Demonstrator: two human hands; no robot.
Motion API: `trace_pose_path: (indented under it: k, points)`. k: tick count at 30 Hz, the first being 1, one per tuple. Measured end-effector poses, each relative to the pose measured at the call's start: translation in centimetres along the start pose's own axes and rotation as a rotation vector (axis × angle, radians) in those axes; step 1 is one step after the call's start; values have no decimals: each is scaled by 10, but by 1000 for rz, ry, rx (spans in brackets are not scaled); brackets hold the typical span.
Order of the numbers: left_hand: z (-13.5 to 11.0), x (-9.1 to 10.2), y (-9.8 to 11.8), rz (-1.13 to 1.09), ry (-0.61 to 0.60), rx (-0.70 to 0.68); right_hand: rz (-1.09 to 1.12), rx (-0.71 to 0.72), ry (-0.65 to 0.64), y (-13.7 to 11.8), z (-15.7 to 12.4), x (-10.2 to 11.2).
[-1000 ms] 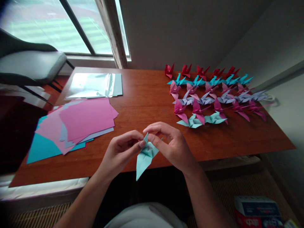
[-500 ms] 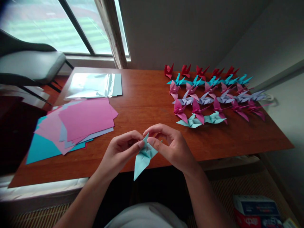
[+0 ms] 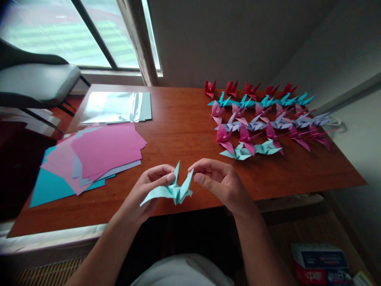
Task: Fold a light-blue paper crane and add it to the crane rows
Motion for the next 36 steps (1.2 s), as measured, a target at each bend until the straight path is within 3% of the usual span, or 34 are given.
trace_pose_path:
  k: [11,23,28,36]
  points:
    - [3,1,-8,-71,-101,64,25,17,24,0,4,-6]
    - [5,0,-10,-75,-115,82,20,36,69,0,7,-11]
    - [4,-1,-8,-87,-87,59,53,15,205,4,6,-11]
    - [3,0,-7,-43,-12,61,54,5,273,8,7,-12]
Point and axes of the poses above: each hand's wrist, its own z-axis towards the middle knuckle, its own x-axis out of the back of the hand, y = z × x, the point moved 1 cm from there along z, towards the middle knuckle, and after that the axes turned 12 degrees about z, right-handed, at the moved point
